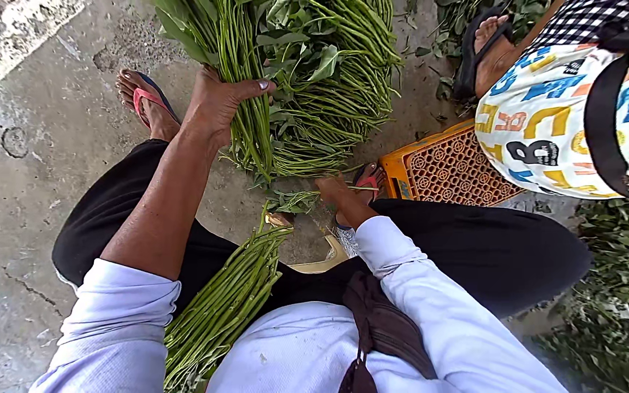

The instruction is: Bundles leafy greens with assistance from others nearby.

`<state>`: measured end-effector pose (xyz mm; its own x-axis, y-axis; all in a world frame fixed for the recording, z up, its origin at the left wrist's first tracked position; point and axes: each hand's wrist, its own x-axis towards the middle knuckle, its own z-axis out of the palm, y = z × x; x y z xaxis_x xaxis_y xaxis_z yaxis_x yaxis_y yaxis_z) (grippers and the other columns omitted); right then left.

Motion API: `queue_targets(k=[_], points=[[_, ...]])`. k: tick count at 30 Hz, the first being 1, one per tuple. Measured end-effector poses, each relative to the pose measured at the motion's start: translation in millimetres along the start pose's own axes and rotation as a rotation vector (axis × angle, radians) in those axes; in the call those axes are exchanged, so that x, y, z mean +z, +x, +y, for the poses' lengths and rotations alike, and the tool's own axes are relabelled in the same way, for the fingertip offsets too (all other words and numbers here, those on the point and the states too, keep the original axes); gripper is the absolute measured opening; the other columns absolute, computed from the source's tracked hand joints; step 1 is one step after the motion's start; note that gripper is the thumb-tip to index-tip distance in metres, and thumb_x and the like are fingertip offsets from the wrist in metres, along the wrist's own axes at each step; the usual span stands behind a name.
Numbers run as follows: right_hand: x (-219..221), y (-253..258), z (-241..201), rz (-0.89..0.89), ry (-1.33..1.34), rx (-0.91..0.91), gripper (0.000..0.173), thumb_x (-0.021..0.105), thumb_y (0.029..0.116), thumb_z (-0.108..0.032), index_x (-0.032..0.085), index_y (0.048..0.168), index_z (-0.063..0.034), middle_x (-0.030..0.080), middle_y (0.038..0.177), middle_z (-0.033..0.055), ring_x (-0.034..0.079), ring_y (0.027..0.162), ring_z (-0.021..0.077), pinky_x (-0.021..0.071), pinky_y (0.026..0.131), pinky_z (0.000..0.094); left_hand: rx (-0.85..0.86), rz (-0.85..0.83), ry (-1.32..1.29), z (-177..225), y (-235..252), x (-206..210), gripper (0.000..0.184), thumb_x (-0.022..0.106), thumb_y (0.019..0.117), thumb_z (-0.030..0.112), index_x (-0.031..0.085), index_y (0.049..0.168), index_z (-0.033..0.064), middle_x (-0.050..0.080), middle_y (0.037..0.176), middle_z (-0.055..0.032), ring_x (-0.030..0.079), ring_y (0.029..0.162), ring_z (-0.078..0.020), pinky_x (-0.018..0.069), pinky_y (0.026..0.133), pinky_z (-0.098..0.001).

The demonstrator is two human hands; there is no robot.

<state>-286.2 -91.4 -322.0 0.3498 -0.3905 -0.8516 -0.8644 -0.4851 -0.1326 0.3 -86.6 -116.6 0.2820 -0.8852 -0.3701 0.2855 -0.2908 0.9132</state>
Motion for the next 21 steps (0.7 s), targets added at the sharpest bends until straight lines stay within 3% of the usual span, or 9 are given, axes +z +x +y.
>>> queue_targets(k=[2, 4, 9, 12, 14, 17, 19, 21], points=[[-45.7, -11.7, -5.0, -0.09, 0.068, -0.031, 0.032, 0.077, 0.0881, -0.012, 0.071, 0.118, -0.0016, 0.068, 0.121, 0.0251, 0.061, 0.118, 0.0456, 0.0426, 0.098, 0.0721, 0.02, -0.007, -0.001, 2.3, 1.7, -3.2, 0.042, 0.073, 0.0858, -0.007, 0.056, 0.124, -0.0007, 0.074, 0.105, -0.0109, 0.075, 0.091, -0.0219, 0.0634, 0.084, -0.0342], [-94.3, -33.0, -4.1, -0.065, 0.176, -0.131, 0.028, 0.081, 0.0883, -0.015, 0.073, 0.11, 0.0014, 0.069, 0.108, 0.0256, 0.065, 0.105, 0.0437, 0.0482, 0.091, 0.0673, 0.021, -0.002, -0.004, 3.0, 2.2, -6.4, 0.041, 0.072, 0.0863, -0.006, 0.057, 0.124, -0.0005, 0.075, 0.102, -0.0115, 0.074, 0.091, -0.0222, 0.0625, 0.084, -0.0346], [-167.9, -88.6, 16.2, 0.277, 0.595, -0.363, 0.034, 0.078, 0.0909, -0.014, 0.069, 0.12, 0.002, 0.071, 0.104, 0.0168, 0.067, 0.093, 0.0246, 0.0547, 0.09, 0.0464, -0.004, 0.015, -0.061, 3.2, 2.9, -9.3, 0.038, 0.068, 0.0904, -0.005, 0.057, 0.126, -0.0002, 0.074, 0.102, -0.0133, 0.074, 0.09, -0.0234, 0.0624, 0.083, -0.037], [-178.5, -108.1, 11.0, 0.538, 0.89, -0.451, 0.029, 0.07, 0.0965, -0.011, 0.067, 0.122, 0.0028, 0.07, 0.107, 0.0141, 0.067, 0.092, 0.0162, 0.0561, 0.088, 0.0361, -0.034, 0.034, -0.122, -2.1, 3.3, -5.4, 0.034, 0.065, 0.0927, -0.004, 0.058, 0.125, -0.0003, 0.074, 0.099, -0.0134, 0.074, 0.088, -0.0224, 0.0624, 0.082, -0.0368], [-178.2, -114.8, -5.4, 0.767, 0.955, -0.448, 0.029, 0.069, 0.0967, -0.011, 0.067, 0.123, 0.0014, 0.071, 0.107, 0.0143, 0.068, 0.091, 0.0174, 0.0571, 0.087, 0.0375, -0.068, 0.042, -0.168, -7.0, 1.0, -1.2, 0.034, 0.065, 0.094, -0.002, 0.059, 0.127, 0.0007, 0.075, 0.101, -0.0139, 0.074, 0.088, -0.0222, 0.0622, 0.08, -0.0367], [-167.8, -120.3, -43.6, 1.109, 0.84, -0.374, 0.028, 0.069, 0.0965, -0.01, 0.067, 0.121, 0.0028, 0.07, 0.109, 0.0189, 0.069, 0.093, 0.0275, 0.0571, 0.086, 0.0453, -0.116, 0.042, -0.253, -9.4, -7.7, 6.4, 0.032, 0.063, 0.0959, 0.0, 0.06, 0.128, 0.0041, 0.074, 0.103, -0.0131, 0.073, 0.088, -0.0216, 0.0619, 0.079, -0.0361], [-158.5, -112.4, -61.9, 1.225, 0.805, -0.382, 0.029, 0.069, 0.0958, -0.01, 0.067, 0.12, 0.0051, 0.07, 0.111, 0.0214, 0.07, 0.097, 0.0302, 0.0571, 0.089, 0.0455, -0.13, 0.031, -0.298, -10.9, -11.7, 11.3, 0.032, 0.062, 0.097, 0.0, 0.058, 0.129, 0.0041, 0.074, 0.105, -0.0141, 0.073, 0.088, -0.0217, 0.0613, 0.078, -0.0358], [-146.4, -108.5, -76.3, 1.218, 0.867, -0.426, 0.03, 0.07, 0.0975, -0.013, 0.066, 0.123, 0.0034, 0.068, 0.113, 0.0202, 0.069, 0.096, 0.028, 0.0582, 0.086, 0.0433, -0.138, 0.015, -0.314, -13.7, -15.6, 14.6, 0.031, 0.061, 0.0969, -0.001, 0.06, 0.127, 0.0037, 0.074, 0.104, -0.014, 0.073, 0.088, -0.0211, 0.0613, 0.078, -0.0349]])
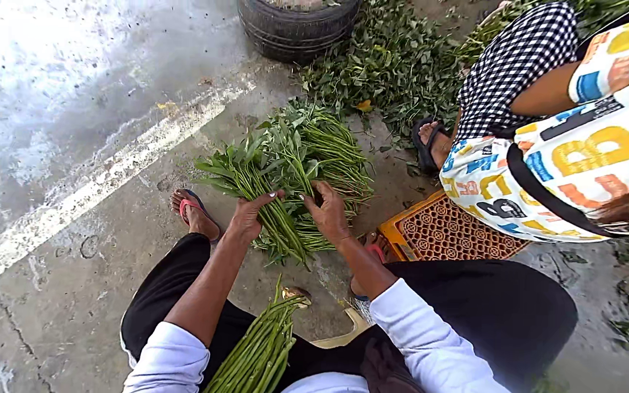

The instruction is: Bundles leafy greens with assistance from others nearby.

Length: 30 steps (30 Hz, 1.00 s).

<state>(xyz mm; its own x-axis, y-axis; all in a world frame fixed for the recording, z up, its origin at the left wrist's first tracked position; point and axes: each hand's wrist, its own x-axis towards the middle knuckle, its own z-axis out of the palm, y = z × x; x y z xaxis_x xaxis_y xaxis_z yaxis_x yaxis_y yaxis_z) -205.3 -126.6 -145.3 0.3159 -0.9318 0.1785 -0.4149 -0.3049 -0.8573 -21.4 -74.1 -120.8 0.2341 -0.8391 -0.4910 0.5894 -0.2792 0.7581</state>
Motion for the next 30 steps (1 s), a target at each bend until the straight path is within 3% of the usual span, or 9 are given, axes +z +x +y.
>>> queue_targets(k=[4, 8, 12, 14, 17, 21, 24, 27, 30], points=[[13.8, -12.2, -4.8, -0.014, 0.339, 0.214, 0.029, 0.069, 0.0984, -0.012, 0.067, 0.124, 0.0005, 0.062, 0.115, 0.0131, 0.064, 0.09, 0.0171, 0.0575, 0.079, 0.0323, -0.017, 0.019, 0.037, -8.8, -1.9, 2.8, 0.036, 0.067, 0.0925, -0.004, 0.06, 0.127, 0.0033, 0.075, 0.105, -0.0138, 0.073, 0.089, -0.0212, 0.0613, 0.079, -0.0356], [10.9, -0.2, -1.4, 0.042, 0.736, 0.436, 0.017, 0.066, 0.0972, -0.003, 0.067, 0.113, 0.0024, 0.07, 0.095, 0.005, 0.067, 0.085, 0.0081, 0.0568, 0.081, 0.0249, 0.015, 0.075, 0.186, -15.8, 2.4, 1.5, 0.046, 0.074, 0.0872, -0.005, 0.056, 0.129, 0.0016, 0.074, 0.11, -0.0123, 0.073, 0.096, -0.0201, 0.0602, 0.085, -0.0368], [2.4, 5.1, 8.9, 0.038, 0.737, 0.485, 0.015, 0.069, 0.0942, 0.0, 0.065, 0.109, 0.0025, 0.069, 0.099, 0.0072, 0.067, 0.09, 0.0106, 0.0576, 0.084, 0.0278, 0.087, 0.07, 0.29, -22.4, 12.4, -5.6, 0.052, 0.076, 0.0843, -0.007, 0.054, 0.131, -0.0029, 0.072, 0.115, -0.0147, 0.071, 0.103, -0.0216, 0.0592, 0.092, -0.0385], [1.5, 4.2, 7.9, 0.034, 0.756, 0.537, 0.018, 0.07, 0.0932, 0.001, 0.065, 0.11, 0.0023, 0.07, 0.1, 0.0077, 0.067, 0.087, 0.0115, 0.0588, 0.078, 0.0284, 0.055, 0.033, 0.332, -22.5, 9.1, -7.6, 0.052, 0.078, 0.0851, -0.002, 0.055, 0.132, 0.0023, 0.071, 0.116, -0.0102, 0.07, 0.103, -0.0182, 0.0581, 0.091, -0.0378], [6.6, 2.6, 4.9, 0.077, 0.793, 0.57, 0.021, 0.071, 0.092, 0.001, 0.065, 0.113, 0.0007, 0.07, 0.101, 0.0073, 0.065, 0.082, 0.0108, 0.0568, 0.069, 0.0268, -0.006, -0.012, 0.354, -26.9, 8.7, -8.0, 0.051, 0.08, 0.0827, -0.003, 0.057, 0.128, 0.0019, 0.072, 0.111, -0.0109, 0.071, 0.095, -0.0186, 0.0605, 0.084, -0.0375], [6.1, 4.0, 2.5, 0.123, 0.816, 0.595, 0.02, 0.072, 0.0917, 0.002, 0.065, 0.11, -0.0005, 0.07, 0.095, 0.006, 0.065, 0.077, 0.0093, 0.056, 0.065, 0.0247, -0.016, -0.002, 0.375, -33.0, 6.1, -5.3, 0.048, 0.081, 0.0815, -0.003, 0.06, 0.125, 0.001, 0.072, 0.109, -0.0104, 0.071, 0.095, -0.0173, 0.0598, 0.086, -0.0365], [4.1, 4.1, 0.6, 0.099, 0.814, 0.626, 0.023, 0.069, 0.0903, 0.008, 0.062, 0.111, -0.0002, 0.068, 0.094, 0.0056, 0.066, 0.079, 0.0106, 0.0581, 0.068, 0.0274, -0.047, -0.045, 0.393, -34.6, 0.2, -3.3, 0.046, 0.077, 0.0832, -0.007, 0.059, 0.124, 0.0029, 0.07, 0.111, -0.0084, 0.068, 0.097, -0.015, 0.0582, 0.086, -0.0351], [9.7, 0.4, -0.2, 0.099, 0.793, 0.568, 0.038, 0.069, 0.0808, 0.019, 0.062, 0.115, 0.0033, 0.068, 0.099, 0.007, 0.065, 0.087, 0.0084, 0.0573, 0.078, 0.0248, -0.138, -0.105, 0.393, -41.1, -2.1, -1.2, 0.043, 0.074, 0.0849, -0.008, 0.059, 0.124, 0.0012, 0.07, 0.108, -0.0104, 0.069, 0.094, -0.017, 0.0589, 0.083, -0.0355], [13.6, -1.4, 0.8, 0.098, 0.759, 0.55, 0.039, 0.072, 0.0793, 0.018, 0.062, 0.115, 0.0056, 0.068, 0.101, 0.0082, 0.065, 0.092, 0.0077, 0.0571, 0.084, 0.024, -0.189, -0.109, 0.332, -45.4, -4.0, -0.1, 0.041, 0.073, 0.0858, -0.008, 0.059, 0.123, 0.0014, 0.07, 0.105, -0.0104, 0.069, 0.091, -0.0176, 0.0595, 0.082, -0.0367]])
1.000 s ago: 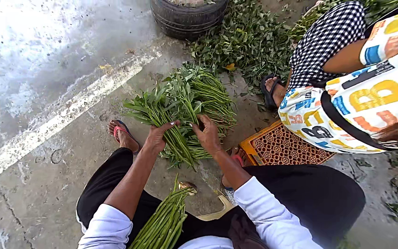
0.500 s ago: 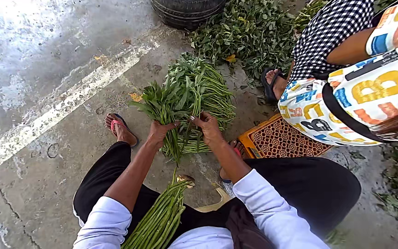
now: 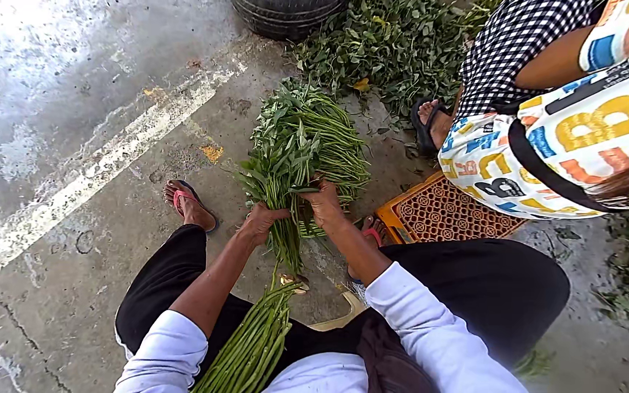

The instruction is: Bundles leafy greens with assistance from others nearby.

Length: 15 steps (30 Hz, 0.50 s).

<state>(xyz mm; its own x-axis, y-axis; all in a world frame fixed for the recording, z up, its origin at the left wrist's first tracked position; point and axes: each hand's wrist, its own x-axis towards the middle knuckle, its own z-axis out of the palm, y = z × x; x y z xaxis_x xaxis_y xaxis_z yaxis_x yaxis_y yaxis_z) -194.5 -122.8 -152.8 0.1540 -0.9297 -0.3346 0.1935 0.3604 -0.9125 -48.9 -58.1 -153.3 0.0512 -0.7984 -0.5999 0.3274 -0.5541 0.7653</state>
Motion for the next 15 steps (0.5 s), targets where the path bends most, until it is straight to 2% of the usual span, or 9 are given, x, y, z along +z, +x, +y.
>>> queue_targets(k=[2, 5, 8, 10, 13, 15], points=[[0.0, 1.4, 1.0, 0.01, -0.013, -0.001, 0.034, 0.072, 0.0814, 0.015, 0.062, 0.112, 0.0053, 0.068, 0.097, 0.0072, 0.065, 0.087, 0.0066, 0.0562, 0.081, 0.0237, -0.005, 0.002, -0.046, -0.3, -0.2, 1.3, 0.037, 0.071, 0.0866, -0.009, 0.059, 0.12, 0.0017, 0.071, 0.101, -0.0096, 0.07, 0.087, -0.0166, 0.0601, 0.08, -0.0357], [-4.9, 4.6, -2.5, 0.022, -0.009, -0.002, 0.034, 0.071, 0.0862, 0.012, 0.061, 0.118, 0.0053, 0.068, 0.102, 0.0082, 0.066, 0.092, 0.007, 0.0562, 0.085, 0.0238, 0.008, 0.041, -0.05, 2.1, -0.2, 2.1, 0.037, 0.071, 0.0885, -0.007, 0.058, 0.122, 0.0008, 0.07, 0.102, -0.0108, 0.07, 0.089, -0.0183, 0.0597, 0.081, -0.0372], [-15.8, 16.1, -4.7, 0.044, 0.011, -0.05, 0.025, 0.069, 0.0932, 0.002, 0.061, 0.117, 0.0027, 0.068, 0.099, 0.0076, 0.065, 0.085, 0.0099, 0.0557, 0.078, 0.0265, 0.031, 0.121, -0.066, 4.2, 4.1, -6.1, 0.042, 0.075, 0.0866, -0.005, 0.058, 0.125, 0.0004, 0.073, 0.102, -0.0135, 0.072, 0.09, -0.0217, 0.0606, 0.081, -0.0388], [-25.3, 22.0, -8.4, 0.044, 0.034, -0.062, 0.026, 0.063, 0.0972, 0.002, 0.058, 0.123, 0.005, 0.067, 0.105, 0.0123, 0.071, 0.083, 0.016, 0.0627, 0.079, 0.0328, 0.039, 0.211, -0.088, 5.1, 9.1, -15.6, 0.043, 0.074, 0.0874, -0.004, 0.056, 0.126, -0.0001, 0.074, 0.1, -0.0151, 0.073, 0.087, -0.0236, 0.0612, 0.079, -0.039], [-36.2, 28.2, -6.1, 0.041, -0.104, -0.12, 0.028, 0.063, 0.0969, 0.003, 0.058, 0.125, 0.0075, 0.067, 0.106, 0.0167, 0.071, 0.078, 0.0179, 0.0632, 0.074, 0.0333, 0.07, 0.371, -0.168, 10.6, 14.5, -28.7, 0.051, 0.076, 0.0859, -0.004, 0.052, 0.131, -0.0001, 0.072, 0.103, -0.0174, 0.073, 0.088, -0.0262, 0.0619, 0.077, -0.0417], [-36.5, 25.4, 0.0, 0.003, -0.253, -0.147, 0.029, 0.063, 0.0974, 0.001, 0.059, 0.125, 0.0064, 0.067, 0.107, 0.0176, 0.071, 0.079, 0.0186, 0.0628, 0.075, 0.0344, 0.101, 0.426, -0.225, 15.4, 16.9, -31.4, 0.055, 0.075, 0.085, -0.006, 0.049, 0.133, 0.0007, 0.071, 0.105, -0.0178, 0.072, 0.089, -0.0264, 0.0616, 0.077, -0.0422]])
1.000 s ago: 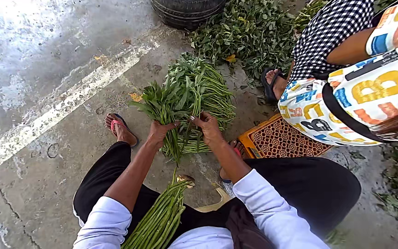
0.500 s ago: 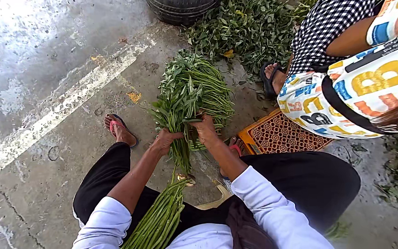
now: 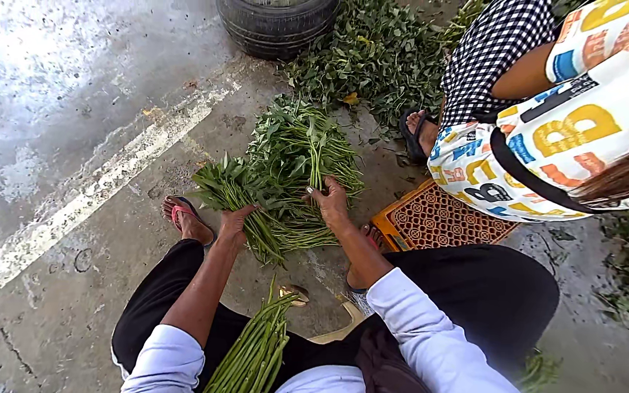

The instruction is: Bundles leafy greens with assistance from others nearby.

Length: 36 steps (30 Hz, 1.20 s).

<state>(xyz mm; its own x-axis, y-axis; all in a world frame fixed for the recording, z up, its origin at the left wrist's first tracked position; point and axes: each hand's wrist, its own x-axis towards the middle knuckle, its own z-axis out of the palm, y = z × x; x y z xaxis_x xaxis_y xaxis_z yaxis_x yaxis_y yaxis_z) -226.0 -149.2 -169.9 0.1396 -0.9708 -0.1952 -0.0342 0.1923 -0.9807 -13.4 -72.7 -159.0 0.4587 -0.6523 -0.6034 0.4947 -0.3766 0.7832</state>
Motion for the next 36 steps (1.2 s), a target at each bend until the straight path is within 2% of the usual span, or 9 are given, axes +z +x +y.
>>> queue_targets(k=[6, 11, 17, 22, 26, 28, 31, 33, 36], points=[[36.8, -35.7, 13.1, -0.296, -0.366, -0.184, 0.025, 0.068, 0.0979, -0.008, 0.064, 0.12, 0.0037, 0.068, 0.109, 0.0196, 0.069, 0.092, 0.0277, 0.0581, 0.086, 0.0453, 0.007, -0.185, -0.07, 0.9, -9.7, 7.7, 0.049, 0.073, 0.088, -0.003, 0.053, 0.132, 0.0029, 0.072, 0.111, -0.0155, 0.072, 0.096, -0.0246, 0.0604, 0.083, -0.042], [38.5, -39.0, 8.8, -0.34, -0.534, -0.36, 0.03, 0.064, 0.099, -0.002, 0.064, 0.127, 0.0077, 0.067, 0.124, 0.0253, 0.067, 0.115, 0.0359, 0.052, 0.103, 0.0495, 0.001, -0.263, -0.094, 0.8, -12.5, 5.6, 0.043, 0.072, 0.0904, 0.0, 0.055, 0.129, 0.0053, 0.071, 0.112, -0.0115, 0.07, 0.098, -0.0213, 0.0594, 0.086, -0.0411], [39.9, -41.2, 29.2, -0.342, -0.662, -0.557, 0.025, 0.061, 0.0989, -0.001, 0.066, 0.122, 0.0065, 0.068, 0.114, 0.0248, 0.07, 0.105, 0.0387, 0.0576, 0.092, 0.052, 0.022, -0.282, -0.062, -7.0, -12.4, 8.1, 0.038, 0.072, 0.0924, 0.002, 0.058, 0.128, 0.003, 0.073, 0.113, -0.012, 0.071, 0.101, -0.021, 0.0584, 0.089, -0.0389], [31.9, -34.2, 22.9, -0.445, -0.192, -0.146, 0.033, 0.065, 0.1005, -0.017, 0.063, 0.128, 0.0023, 0.066, 0.122, 0.0176, 0.066, 0.106, 0.0233, 0.0559, 0.092, 0.0401, 0.066, -0.198, -0.007, 2.5, -17.9, 11.3, 0.045, 0.075, 0.087, -0.004, 0.057, 0.127, 0.0025, 0.073, 0.108, -0.0113, 0.071, 0.096, -0.0204, 0.0597, 0.086, -0.0391], [36.1, -16.2, 3.6, -0.295, 0.089, -0.091, 0.051, 0.041, 0.1088, -0.031, 0.045, 0.148, 0.0018, 0.054, 0.146, 0.0175, 0.056, 0.13, 0.0188, 0.048, 0.109, 0.0374, 0.153, -0.285, 0.184, -0.5, -17.6, 11.0, 0.058, 0.081, 0.0797, -0.006, 0.055, 0.131, 0.0014, 0.07, 0.114, -0.0105, 0.069, 0.103, -0.0186, 0.0583, 0.091, -0.0395], [40.0, -21.4, -21.2, -0.284, 0.045, -0.093, 0.049, 0.039, 0.1116, -0.035, 0.053, 0.142, 0.0018, 0.06, 0.138, 0.0146, 0.057, 0.127, 0.0136, 0.0467, 0.11, 0.0357, 0.134, -0.392, 0.261, -8.5, -17.8, 11.6, 0.059, 0.083, 0.0754, -0.008, 0.058, 0.128, 0.0017, 0.071, 0.113, -0.0106, 0.069, 0.102, -0.0189, 0.0592, 0.09, -0.0389], [41.1, -2.6, -29.0, -0.454, -0.068, -0.089, 0.044, 0.04, 0.1106, -0.029, 0.059, 0.13, 0.0055, 0.065, 0.12, 0.015, 0.061, 0.111, 0.0124, 0.0511, 0.098, 0.0322, 0.019, -0.47, 0.225, -7.6, -20.1, 12.2, 0.054, 0.079, 0.0788, -0.008, 0.06, 0.128, 0.0024, 0.071, 0.113, -0.0115, 0.07, 0.101, -0.0213, 0.0597, 0.09, -0.04], [28.4, 17.8, -31.4, -0.566, -0.135, -0.096, 0.045, 0.038, 0.1114, -0.024, 0.058, 0.135, 0.0083, 0.063, 0.132, 0.0201, 0.058, 0.124, 0.0171, 0.0444, 0.109, 0.0348, -0.02, -0.438, 0.159, -3.5, -19.0, 11.1, 0.045, 0.075, 0.0838, -0.007, 0.063, 0.126, 0.0024, 0.072, 0.111, -0.0114, 0.07, 0.099, -0.0214, 0.0595, 0.088, -0.0391], [0.9, 65.3, -11.6, -0.384, -0.39, -0.192, 0.041, 0.043, 0.1107, -0.027, 0.069, 0.122, 0.004, 0.07, 0.122, 0.0183, 0.066, 0.115, 0.0234, 0.0491, 0.105, 0.0435, 0.014, -0.332, 0.03, 1.4, -12.9, 10.9, 0.032, 0.067, 0.0915, -0.006, 0.064, 0.123, -0.0009, 0.073, 0.106, -0.0146, 0.071, 0.094, -0.0243, 0.0599, 0.086, -0.0401]])
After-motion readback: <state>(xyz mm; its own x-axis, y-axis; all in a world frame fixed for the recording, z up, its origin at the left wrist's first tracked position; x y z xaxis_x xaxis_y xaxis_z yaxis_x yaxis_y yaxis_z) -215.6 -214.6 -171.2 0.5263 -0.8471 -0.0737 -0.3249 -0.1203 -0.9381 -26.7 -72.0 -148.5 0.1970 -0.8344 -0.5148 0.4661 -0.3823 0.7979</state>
